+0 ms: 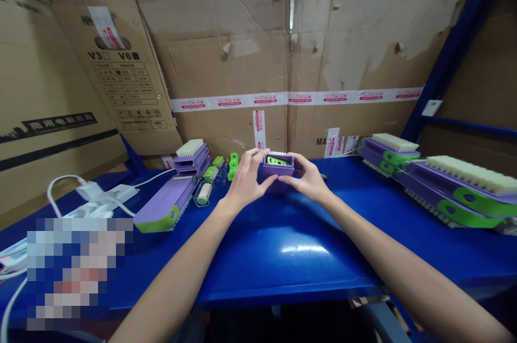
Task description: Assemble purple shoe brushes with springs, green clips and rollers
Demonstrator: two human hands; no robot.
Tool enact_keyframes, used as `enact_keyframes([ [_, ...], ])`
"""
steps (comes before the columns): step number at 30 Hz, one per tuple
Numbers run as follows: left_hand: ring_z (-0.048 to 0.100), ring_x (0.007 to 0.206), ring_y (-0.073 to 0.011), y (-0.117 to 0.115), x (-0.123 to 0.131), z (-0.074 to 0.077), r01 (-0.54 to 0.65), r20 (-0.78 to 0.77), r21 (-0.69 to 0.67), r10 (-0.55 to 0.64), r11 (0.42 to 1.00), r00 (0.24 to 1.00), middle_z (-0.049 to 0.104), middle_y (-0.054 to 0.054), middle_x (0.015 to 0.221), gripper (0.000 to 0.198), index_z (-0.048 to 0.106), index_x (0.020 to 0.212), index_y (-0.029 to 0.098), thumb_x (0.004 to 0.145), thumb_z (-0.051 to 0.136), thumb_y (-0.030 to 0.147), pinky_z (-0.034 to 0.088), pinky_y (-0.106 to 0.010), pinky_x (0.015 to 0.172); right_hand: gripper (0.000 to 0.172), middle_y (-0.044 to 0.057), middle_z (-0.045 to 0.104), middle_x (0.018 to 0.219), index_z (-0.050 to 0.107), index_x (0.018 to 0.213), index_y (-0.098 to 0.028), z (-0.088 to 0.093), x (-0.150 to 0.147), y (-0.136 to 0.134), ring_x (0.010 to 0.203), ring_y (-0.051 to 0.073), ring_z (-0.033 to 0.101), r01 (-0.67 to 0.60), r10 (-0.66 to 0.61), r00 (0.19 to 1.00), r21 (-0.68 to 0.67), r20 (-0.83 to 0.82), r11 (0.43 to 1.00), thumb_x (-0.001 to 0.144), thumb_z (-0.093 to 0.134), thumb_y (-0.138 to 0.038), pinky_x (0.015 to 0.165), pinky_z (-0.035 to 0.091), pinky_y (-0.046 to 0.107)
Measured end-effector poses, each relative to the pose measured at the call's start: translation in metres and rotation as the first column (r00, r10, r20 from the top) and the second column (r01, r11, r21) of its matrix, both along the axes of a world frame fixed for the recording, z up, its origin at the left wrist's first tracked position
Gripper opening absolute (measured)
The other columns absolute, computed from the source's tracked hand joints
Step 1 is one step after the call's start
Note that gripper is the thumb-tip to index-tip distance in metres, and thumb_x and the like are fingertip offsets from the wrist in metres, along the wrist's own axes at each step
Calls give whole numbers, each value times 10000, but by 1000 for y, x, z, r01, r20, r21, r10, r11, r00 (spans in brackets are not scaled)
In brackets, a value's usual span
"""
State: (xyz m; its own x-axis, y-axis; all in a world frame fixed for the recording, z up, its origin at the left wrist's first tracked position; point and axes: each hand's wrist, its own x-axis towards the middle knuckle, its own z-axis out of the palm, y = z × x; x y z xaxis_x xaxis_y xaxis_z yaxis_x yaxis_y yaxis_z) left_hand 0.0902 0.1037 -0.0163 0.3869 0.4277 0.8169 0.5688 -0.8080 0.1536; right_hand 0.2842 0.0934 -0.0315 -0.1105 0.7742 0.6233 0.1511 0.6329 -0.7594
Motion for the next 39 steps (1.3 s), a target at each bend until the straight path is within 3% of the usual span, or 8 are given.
enact_keyframes([
  [3, 487, 1151, -267, -1, -1, 2, -26, -140, 125, 44, 992, 989, 503, -120, 1209, 267, 563, 1078, 211, 825, 604, 286, 425, -451, 952, 527, 79, 600, 1209, 553, 1179, -233, -1, 0, -2, 1112, 250, 573, 30, -34, 998, 66, 57, 997, 694, 739, -320, 910, 512, 414],
  [5, 513, 1099, -258, -1, -1, 2, -31, -172, 156, 59, 987, 983, 528, -120, 1155, 186, 586, 996, 196, 839, 585, 296, 443, -436, 923, 511, 82, 594, 1215, 558, 1179, -232, -2, 0, -2, 1110, 251, 574, 46, -55, 994, 100, 89, 994, 704, 730, -308, 914, 512, 415],
  [13, 543, 1042, -254, -1, -1, 3, -68, -212, 252, 124, 965, 969, 570, -125, 1115, 193, 579, 945, 165, 857, 562, 335, 450, -407, 891, 494, 88, 591, 1211, 541, 1200, -232, -5, 2, 0, 1099, 243, 580, 84, -115, 981, 189, 159, 978, 737, 706, -292, 899, 531, 409],
  [18, 553, 1012, -269, -2, -2, 5, -85, -268, 225, 146, 971, 952, 598, -141, 1077, 181, 607, 849, 158, 844, 575, 336, 446, -437, 869, 489, 85, 572, 1245, 546, 1211, -250, -7, 4, 2, 1143, 254, 555, 75, -123, 974, 241, 192, 968, 746, 694, -279, 943, 504, 434],
  [25, 511, 1127, -294, -3, -1, 6, -90, -294, 213, 152, 973, 944, 549, -145, 1253, 170, 636, 867, 175, 848, 569, 330, 408, -486, 928, 487, 79, 578, 1239, 554, 1211, -270, -8, 5, 4, 1152, 262, 548, 95, -145, 968, 237, 204, 967, 745, 694, -287, 969, 478, 466],
  [31, 500, 1118, -280, -9, 3, 8, -91, -228, 219, 142, 971, 963, 536, -138, 1217, 214, 587, 1027, 178, 849, 556, 292, 418, -452, 925, 508, 79, 570, 1254, 542, 1225, -259, -8, 5, 4, 1148, 254, 553, 95, -139, 971, 219, 194, 971, 741, 695, -291, 959, 488, 436],
  [35, 469, 1149, -291, -17, 8, 9, -63, -278, 206, 120, 977, 953, 507, -139, 1236, 259, 579, 1086, 195, 839, 560, 271, 400, -472, 947, 482, 82, 542, 1300, 527, 1247, -268, -8, 5, 4, 1207, 250, 513, 59, -135, 958, 285, 254, 957, 778, 633, -229, 1013, 441, 448],
  [39, 478, 1120, -304, -21, 12, 10, -136, -300, 166, 181, 977, 936, 531, -149, 1190, 282, 590, 1072, 175, 814, 594, 288, 400, -478, 932, 486, 86, 548, 1291, 542, 1238, -267, -8, 4, 5, 1233, 253, 490, 53, -153, 946, 330, 285, 942, 765, 619, -187, 1041, 407, 461],
])
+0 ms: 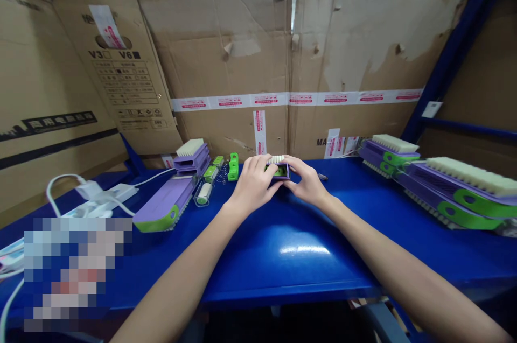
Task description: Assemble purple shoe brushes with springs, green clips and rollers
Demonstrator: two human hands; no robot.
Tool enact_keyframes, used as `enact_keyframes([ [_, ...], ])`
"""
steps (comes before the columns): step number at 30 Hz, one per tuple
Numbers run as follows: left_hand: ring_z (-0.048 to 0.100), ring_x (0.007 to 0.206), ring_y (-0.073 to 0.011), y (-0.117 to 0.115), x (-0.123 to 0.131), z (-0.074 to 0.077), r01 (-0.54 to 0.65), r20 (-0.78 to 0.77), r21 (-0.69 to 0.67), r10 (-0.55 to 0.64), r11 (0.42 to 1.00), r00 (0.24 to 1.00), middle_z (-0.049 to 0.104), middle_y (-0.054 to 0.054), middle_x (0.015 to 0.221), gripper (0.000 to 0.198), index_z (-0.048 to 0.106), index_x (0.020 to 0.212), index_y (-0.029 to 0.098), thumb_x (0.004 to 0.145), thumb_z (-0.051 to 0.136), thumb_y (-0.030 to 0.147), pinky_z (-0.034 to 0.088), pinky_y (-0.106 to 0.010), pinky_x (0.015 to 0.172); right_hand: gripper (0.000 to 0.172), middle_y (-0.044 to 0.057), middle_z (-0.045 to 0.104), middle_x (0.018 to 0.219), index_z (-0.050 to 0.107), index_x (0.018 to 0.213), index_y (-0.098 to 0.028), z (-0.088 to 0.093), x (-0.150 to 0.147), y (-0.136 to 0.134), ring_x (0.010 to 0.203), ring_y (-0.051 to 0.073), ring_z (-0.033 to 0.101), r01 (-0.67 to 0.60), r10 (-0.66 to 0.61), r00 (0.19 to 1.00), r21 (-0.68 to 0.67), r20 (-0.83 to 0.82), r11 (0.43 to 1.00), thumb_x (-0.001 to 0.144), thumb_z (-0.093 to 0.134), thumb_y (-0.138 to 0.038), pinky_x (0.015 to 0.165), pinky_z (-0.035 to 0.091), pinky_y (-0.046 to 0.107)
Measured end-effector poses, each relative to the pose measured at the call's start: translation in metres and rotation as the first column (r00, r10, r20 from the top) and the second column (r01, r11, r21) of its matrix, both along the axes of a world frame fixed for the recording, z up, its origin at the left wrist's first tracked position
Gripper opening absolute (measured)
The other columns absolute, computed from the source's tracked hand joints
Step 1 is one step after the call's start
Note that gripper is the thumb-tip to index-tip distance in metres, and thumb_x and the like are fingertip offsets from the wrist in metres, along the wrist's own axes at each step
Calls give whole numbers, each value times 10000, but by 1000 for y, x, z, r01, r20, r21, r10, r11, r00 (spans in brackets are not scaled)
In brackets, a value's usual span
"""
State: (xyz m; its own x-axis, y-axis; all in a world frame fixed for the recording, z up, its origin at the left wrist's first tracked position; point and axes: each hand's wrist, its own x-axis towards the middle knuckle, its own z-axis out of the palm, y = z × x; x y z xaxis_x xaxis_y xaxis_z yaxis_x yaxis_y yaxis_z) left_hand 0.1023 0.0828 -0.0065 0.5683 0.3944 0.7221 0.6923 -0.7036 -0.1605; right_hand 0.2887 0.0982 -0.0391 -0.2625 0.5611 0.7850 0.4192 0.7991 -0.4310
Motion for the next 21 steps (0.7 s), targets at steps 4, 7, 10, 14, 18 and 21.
enact_keyframes([
  [4, 478, 1111, -308, 0, 1, 0, -48, -29, 6, 48, 999, 998, 547, -153, 1179, 232, 611, 1030, 171, 820, 584, 267, 392, -482, 927, 464, 96, 552, 1287, 553, 1225, -258, 0, 1, 1, 1223, 253, 502, 23, -25, 999, 33, 34, 999, 770, 628, -205, 1057, 387, 468],
  [7, 475, 1104, -303, 0, 1, 1, -53, -61, 14, 54, 999, 997, 550, -150, 1180, 214, 609, 1023, 165, 822, 582, 233, 394, -466, 911, 461, 92, 529, 1319, 549, 1235, -267, -2, 1, 2, 1235, 246, 493, 35, -38, 997, 46, 69, 998, 783, 621, -209, 1057, 391, 454],
  [10, 478, 1052, -303, 0, 1, 2, -95, -81, 30, 97, 995, 992, 553, -154, 1142, 224, 600, 1017, 143, 814, 601, 239, 401, -444, 862, 468, 97, 512, 1337, 544, 1249, -257, -3, 1, 3, 1252, 239, 479, 33, -38, 995, 53, 90, 998, 790, 603, -187, 1061, 389, 438],
  [14, 487, 956, -285, -2, 1, 4, -142, -108, 37, 146, 989, 983, 559, -129, 1046, 237, 589, 995, 147, 803, 629, 280, 395, -414, 791, 480, 107, 503, 1343, 534, 1261, -250, -3, 1, 3, 1262, 238, 470, 38, -44, 993, 58, 108, 998, 792, 592, -166, 1062, 386, 443],
  [18, 481, 911, -269, -2, 1, 4, -172, -135, 67, 180, 983, 974, 554, -111, 984, 217, 580, 963, 157, 805, 629, 298, 380, -393, 750, 490, 111, 499, 1344, 525, 1269, -252, -2, 1, 3, 1265, 238, 466, 46, -54, 990, 65, 127, 997, 792, 592, -159, 1060, 388, 444],
  [21, 479, 904, -265, -1, 1, 4, -178, -134, 75, 187, 981, 973, 552, -109, 979, 194, 583, 926, 160, 808, 627, 307, 373, -387, 745, 480, 109, 504, 1340, 530, 1264, -251, -2, 1, 3, 1257, 242, 474, 50, -59, 990, 73, 125, 996, 796, 593, -167, 1057, 394, 434],
])
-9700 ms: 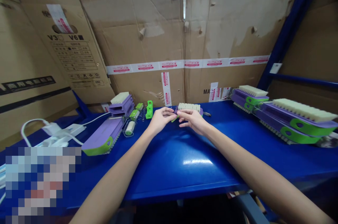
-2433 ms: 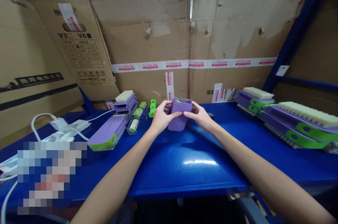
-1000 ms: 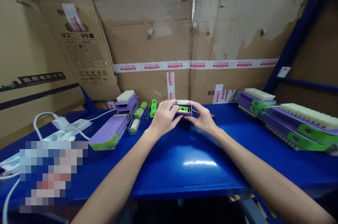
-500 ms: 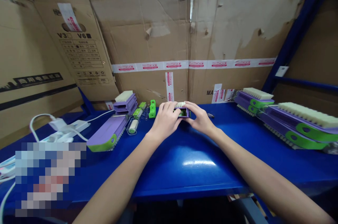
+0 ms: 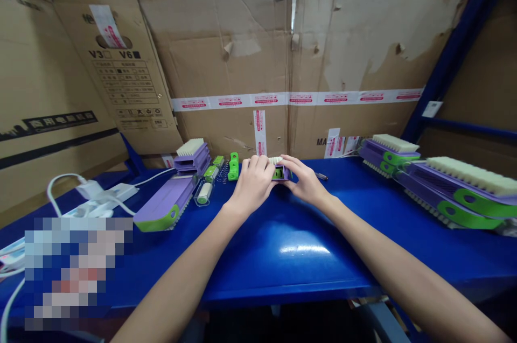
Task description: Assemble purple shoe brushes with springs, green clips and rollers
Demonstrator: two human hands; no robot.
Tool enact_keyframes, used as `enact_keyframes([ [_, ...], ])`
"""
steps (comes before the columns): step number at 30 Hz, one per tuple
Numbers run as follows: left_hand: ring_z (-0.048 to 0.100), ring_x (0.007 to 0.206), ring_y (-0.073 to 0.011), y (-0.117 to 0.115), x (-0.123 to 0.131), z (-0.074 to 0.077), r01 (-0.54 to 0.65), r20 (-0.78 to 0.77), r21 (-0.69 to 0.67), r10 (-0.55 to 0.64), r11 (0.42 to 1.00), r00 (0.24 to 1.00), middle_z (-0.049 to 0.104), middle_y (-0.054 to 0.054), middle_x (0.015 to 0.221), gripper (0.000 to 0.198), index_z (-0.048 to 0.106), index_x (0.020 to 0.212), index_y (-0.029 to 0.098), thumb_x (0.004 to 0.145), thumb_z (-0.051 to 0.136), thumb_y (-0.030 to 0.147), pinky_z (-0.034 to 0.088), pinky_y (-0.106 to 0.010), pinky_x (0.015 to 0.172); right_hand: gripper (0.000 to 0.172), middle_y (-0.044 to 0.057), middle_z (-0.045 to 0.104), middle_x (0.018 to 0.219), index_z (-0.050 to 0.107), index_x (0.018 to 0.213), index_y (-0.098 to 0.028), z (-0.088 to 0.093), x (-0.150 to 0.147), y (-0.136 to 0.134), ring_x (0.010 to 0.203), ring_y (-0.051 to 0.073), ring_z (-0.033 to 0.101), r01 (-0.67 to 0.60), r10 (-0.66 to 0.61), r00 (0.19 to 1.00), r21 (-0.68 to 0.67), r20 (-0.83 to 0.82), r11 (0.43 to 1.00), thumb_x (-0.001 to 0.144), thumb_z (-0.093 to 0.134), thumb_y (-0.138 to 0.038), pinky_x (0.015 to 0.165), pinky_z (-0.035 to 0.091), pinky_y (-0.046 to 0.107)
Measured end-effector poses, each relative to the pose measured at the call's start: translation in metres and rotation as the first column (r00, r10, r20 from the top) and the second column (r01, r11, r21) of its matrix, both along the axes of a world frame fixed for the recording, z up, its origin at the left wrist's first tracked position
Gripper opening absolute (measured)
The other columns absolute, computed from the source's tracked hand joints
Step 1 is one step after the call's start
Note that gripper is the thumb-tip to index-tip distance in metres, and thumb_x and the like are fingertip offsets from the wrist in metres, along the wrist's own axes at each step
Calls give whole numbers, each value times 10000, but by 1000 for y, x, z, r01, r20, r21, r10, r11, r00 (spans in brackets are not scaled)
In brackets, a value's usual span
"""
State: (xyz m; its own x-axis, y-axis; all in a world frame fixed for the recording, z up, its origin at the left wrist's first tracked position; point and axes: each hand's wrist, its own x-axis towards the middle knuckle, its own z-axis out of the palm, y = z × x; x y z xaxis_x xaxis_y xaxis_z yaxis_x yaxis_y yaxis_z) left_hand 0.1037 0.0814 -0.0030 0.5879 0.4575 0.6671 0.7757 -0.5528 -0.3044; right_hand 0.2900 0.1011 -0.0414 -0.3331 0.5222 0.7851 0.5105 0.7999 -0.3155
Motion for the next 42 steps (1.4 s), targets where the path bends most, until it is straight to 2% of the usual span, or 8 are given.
enact_keyframes([
  [4, 479, 910, -268, -2, 0, 2, 5, 14, -17, -5, 1000, 1000, 557, -119, 986, 173, 598, 888, 151, 818, 614, 309, 367, -391, 753, 464, 111, 510, 1334, 529, 1257, -247, 0, 1, 1, 1239, 241, 492, 10, -10, 1000, 19, -6, 1000, 803, 601, -183, 1045, 408, 431],
  [11, 484, 933, -281, -8, 2, 4, -134, 57, -8, 134, 991, 989, 569, -131, 951, 339, 641, 925, 138, 846, 549, 455, 364, -415, 797, 446, 136, 566, 1248, 535, 1200, -211, -3, 8, 9, 1179, 251, 544, 87, -83, 995, 100, -48, 991, 772, 660, -205, 994, 458, 442],
  [18, 474, 1038, -297, -3, 6, -12, -108, 24, -183, 114, 977, 993, 565, -146, 1089, 332, 663, 932, 143, 796, 623, 443, 392, -415, 824, 415, 136, 528, 1298, 525, 1193, -223, -6, 10, 8, 1214, 257, 519, 68, -70, 997, 97, 18, 993, 791, 612, -168, 1003, 448, 458],
  [24, 472, 1071, -278, -3, 7, -13, -55, 146, -223, 89, 973, 985, 568, -139, 1145, 328, 668, 988, 156, 890, 470, 398, 392, -433, 867, 412, 139, 524, 1297, 520, 1195, -218, -7, 11, 9, 1201, 253, 530, 83, -86, 996, 101, 22, 991, 796, 594, -147, 1002, 447, 457],
  [29, 493, 1026, -284, -8, 15, -13, -124, 212, -321, 199, 939, 957, 613, -146, 1063, 415, 693, 904, 142, 916, 384, 419, 400, -441, 848, 437, 153, 497, 1325, 521, 1207, -203, -7, 8, 6, 1228, 250, 506, 64, -71, 995, 96, 66, 993, 785, 553, -95, 1015, 439, 441],
  [36, 538, 943, -301, -10, 20, -12, -194, 249, -453, 332, 870, 910, 669, -142, 924, 415, 709, 827, 157, 860, 456, 485, 413, -442, 794, 480, 160, 462, 1364, 523, 1225, -196, -8, 2, 4, 1271, 250, 464, 55, -66, 988, 80, 139, 995, 773, 480, -43, 1029, 426, 434],
  [39, 552, 916, -300, -11, 21, -12, -225, 254, -415, 350, 881, 902, 676, -144, 899, 372, 713, 795, 147, 864, 453, 404, 411, -441, 775, 485, 149, 460, 1369, 518, 1233, -212, -8, 2, 5, 1274, 248, 461, 59, -70, 986, 77, 153, 995, 779, 479, -46, 1022, 431, 434],
  [42, 551, 920, -281, -12, 21, -12, -209, 296, -272, 288, 939, 911, 669, -132, 929, 287, 709, 766, 152, 843, 475, 299, 401, -433, 792, 484, 155, 469, 1358, 516, 1232, -208, -6, 2, 5, 1258, 256, 477, 81, -91, 986, 79, 139, 994, 773, 502, -54, 1013, 438, 435],
])
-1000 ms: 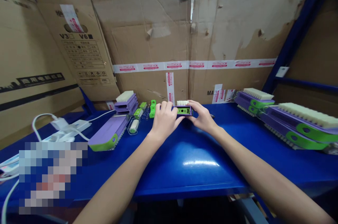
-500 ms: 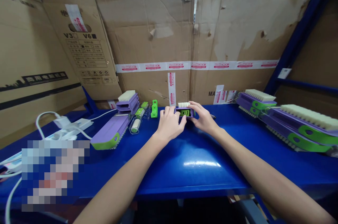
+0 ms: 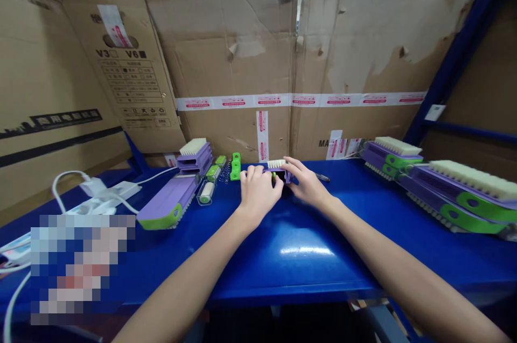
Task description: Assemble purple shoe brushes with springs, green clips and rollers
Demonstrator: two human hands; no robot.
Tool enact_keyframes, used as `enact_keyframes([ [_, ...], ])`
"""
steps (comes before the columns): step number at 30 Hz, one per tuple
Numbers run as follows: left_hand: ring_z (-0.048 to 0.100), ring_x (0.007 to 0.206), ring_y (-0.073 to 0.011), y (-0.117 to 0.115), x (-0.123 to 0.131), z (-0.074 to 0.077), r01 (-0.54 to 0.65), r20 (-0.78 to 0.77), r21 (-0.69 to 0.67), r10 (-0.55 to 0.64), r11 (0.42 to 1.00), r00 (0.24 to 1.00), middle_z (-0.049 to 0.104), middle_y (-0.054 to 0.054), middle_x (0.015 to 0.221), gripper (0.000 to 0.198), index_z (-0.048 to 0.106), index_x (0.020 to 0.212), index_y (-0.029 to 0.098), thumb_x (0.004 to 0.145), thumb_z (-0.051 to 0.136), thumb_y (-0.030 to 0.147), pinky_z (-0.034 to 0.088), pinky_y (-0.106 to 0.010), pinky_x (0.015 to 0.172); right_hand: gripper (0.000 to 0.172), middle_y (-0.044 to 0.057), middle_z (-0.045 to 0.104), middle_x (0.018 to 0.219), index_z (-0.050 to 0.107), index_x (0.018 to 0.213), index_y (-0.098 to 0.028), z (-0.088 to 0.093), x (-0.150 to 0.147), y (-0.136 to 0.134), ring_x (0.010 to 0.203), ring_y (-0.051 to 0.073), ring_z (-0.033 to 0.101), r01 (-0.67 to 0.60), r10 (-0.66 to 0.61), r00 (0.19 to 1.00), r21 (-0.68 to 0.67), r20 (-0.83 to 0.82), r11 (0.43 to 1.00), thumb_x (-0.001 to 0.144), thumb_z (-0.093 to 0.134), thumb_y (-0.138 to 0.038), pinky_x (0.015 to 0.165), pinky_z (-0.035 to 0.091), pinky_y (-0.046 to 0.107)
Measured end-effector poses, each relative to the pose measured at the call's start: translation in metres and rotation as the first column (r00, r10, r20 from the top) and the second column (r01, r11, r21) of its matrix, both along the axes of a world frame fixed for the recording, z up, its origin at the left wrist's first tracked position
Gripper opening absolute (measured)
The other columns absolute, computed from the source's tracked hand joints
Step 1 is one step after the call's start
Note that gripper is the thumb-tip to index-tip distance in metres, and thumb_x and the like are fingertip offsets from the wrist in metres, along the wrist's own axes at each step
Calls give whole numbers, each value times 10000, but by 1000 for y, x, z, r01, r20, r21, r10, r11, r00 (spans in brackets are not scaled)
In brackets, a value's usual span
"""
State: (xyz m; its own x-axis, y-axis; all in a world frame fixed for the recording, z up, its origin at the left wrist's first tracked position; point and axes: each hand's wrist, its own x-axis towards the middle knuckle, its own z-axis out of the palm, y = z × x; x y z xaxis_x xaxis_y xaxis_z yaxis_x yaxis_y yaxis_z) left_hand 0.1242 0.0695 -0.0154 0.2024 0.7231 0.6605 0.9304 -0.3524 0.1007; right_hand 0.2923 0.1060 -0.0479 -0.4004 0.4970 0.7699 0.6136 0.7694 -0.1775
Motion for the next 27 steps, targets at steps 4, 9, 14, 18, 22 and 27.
enact_keyframes([
  [4, 546, 944, -254, 1, -3, 0, 131, -44, 222, -124, 966, 991, 656, -114, 936, 195, 680, 742, 153, 808, 511, 224, 369, -436, 893, 478, 158, 474, 1351, 516, 1231, -199, 2, 1, -1, 1250, 255, 484, 8, -8, 1000, -6, -8, 1000, 772, 517, -66, 1015, 435, 425],
  [9, 558, 865, -209, 0, -6, 5, 297, -183, 281, -253, 913, 950, 649, -67, 829, 217, 638, 756, 171, 863, 454, 212, 327, -430, 954, 489, 144, 478, 1344, 507, 1242, -212, 3, 4, -1, 1262, 249, 471, 14, -14, 1000, -18, -26, 1000, 772, 518, -78, 1022, 426, 438],
  [14, 558, 860, -214, -2, -11, 13, 385, -312, 132, -330, 914, 891, 642, -80, 880, 217, 611, 881, 164, 900, 425, 275, 357, -400, 888, 505, 151, 476, 1344, 520, 1228, -197, 3, 5, -1, 1273, 254, 458, 6, -7, 1000, -28, -26, 1000, 745, 514, -51, 1035, 413, 439],
  [18, 543, 931, -235, -2, -16, 17, 398, -334, 84, -350, 914, 875, 637, -95, 971, 209, 577, 1012, 162, 889, 462, 285, 347, -408, 889, 504, 142, 482, 1341, 509, 1237, -218, 3, 7, 0, 1257, 260, 475, 2, -4, 999, -26, -44, 1000, 756, 529, -68, 1023, 422, 455],
  [22, 529, 967, -228, 2, -19, 17, 399, -314, 57, -363, 915, 877, 631, -86, 1030, 250, 536, 1121, 170, 885, 475, 225, 355, -384, 871, 471, 141, 487, 1333, 505, 1238, -224, 2, 8, 1, 1237, 257, 494, -2, 1, 999, -8, -45, 1000, 784, 555, -109, 1015, 432, 454],
  [27, 512, 968, -223, 8, -22, 16, 433, -260, 21, -413, 901, 873, 612, -72, 1059, 264, 535, 1140, 179, 882, 492, 210, 391, -353, 824, 464, 144, 487, 1334, 499, 1244, -218, 3, 7, 1, 1245, 246, 487, -13, 13, 999, 6, -38, 1000, 795, 558, -113, 1019, 431, 446],
])
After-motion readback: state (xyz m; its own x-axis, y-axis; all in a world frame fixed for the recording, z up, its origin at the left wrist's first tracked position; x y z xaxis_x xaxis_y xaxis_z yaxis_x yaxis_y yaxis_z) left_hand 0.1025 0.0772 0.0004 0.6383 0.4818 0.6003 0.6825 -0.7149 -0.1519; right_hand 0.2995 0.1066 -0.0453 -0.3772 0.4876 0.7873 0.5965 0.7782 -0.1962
